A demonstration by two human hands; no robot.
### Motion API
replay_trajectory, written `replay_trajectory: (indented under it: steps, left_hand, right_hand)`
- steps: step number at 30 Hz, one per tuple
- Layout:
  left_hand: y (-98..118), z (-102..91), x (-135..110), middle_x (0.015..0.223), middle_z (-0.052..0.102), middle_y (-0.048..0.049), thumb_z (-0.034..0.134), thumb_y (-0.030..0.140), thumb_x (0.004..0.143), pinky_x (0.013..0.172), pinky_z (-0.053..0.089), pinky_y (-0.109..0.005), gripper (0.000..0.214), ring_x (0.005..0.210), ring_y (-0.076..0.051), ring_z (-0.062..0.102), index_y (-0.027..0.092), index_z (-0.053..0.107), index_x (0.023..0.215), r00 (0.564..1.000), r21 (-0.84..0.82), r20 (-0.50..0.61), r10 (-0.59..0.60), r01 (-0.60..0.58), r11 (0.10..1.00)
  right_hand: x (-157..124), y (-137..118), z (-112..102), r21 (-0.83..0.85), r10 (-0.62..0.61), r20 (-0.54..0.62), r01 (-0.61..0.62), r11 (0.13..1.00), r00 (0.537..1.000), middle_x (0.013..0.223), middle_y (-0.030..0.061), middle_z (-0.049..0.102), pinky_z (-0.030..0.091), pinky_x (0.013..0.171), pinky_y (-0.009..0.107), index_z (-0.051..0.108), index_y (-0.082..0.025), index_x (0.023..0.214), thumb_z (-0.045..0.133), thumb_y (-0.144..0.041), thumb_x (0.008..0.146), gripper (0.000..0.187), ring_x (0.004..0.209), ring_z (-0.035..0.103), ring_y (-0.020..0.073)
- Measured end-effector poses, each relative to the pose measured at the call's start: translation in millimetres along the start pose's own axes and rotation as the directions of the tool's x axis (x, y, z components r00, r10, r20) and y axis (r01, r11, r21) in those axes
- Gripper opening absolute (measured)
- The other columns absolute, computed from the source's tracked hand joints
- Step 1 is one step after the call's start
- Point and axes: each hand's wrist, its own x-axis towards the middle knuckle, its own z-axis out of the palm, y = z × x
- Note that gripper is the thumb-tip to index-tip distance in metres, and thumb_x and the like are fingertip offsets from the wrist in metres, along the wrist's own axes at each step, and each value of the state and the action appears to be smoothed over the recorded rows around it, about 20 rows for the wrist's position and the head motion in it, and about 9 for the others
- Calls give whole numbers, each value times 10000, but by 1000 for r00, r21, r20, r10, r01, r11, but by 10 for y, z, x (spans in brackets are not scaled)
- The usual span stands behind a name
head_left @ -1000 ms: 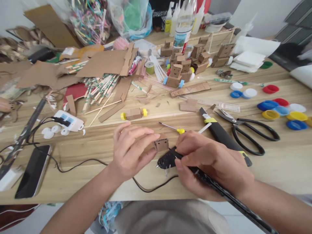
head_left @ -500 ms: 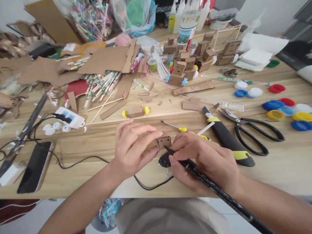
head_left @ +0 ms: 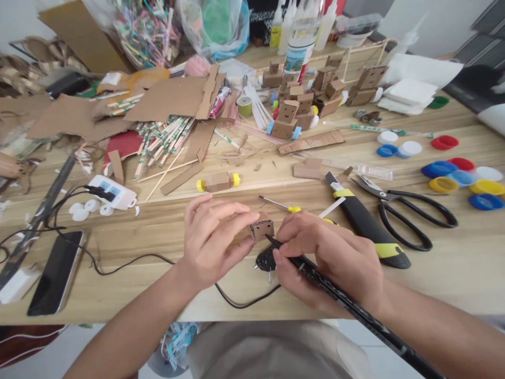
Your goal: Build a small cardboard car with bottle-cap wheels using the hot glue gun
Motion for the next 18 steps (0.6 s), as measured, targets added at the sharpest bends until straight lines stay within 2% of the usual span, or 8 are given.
replay_trajectory:
  steps: [5,9,18]
  left_hand:
    - [0,12,-9,1038,787,-49,644,224,967,1017,494,-448,188,928,-214,727,256,692,1145,1000,-5,-6,-10,10,1000]
    - [1,16,-12,1033,787,-52,640,231,971,1025,490,-452,183,929,-215,726,253,694,1145,1000,-4,-9,-8,8,1000]
    - [5,1,-1,1032,788,-51,629,249,984,1013,497,-448,169,923,-215,727,249,689,1141,1000,1,-1,1,-1,1000]
  right_hand:
    - [16,2,-17,6,8,-5,-8,1000,1000,730,-12,608,544,556,280,489,-274,895,601,28,821,331,624,604,149]
    - [20,-9,-8,49,-26,9,25,998,1000,755,-5,603,584,589,304,499,-276,908,601,25,822,329,651,623,157]
    - [-15,7,9,-5,-38,9,38,999,999,792,7,643,609,624,305,495,-278,942,612,8,847,324,694,641,160]
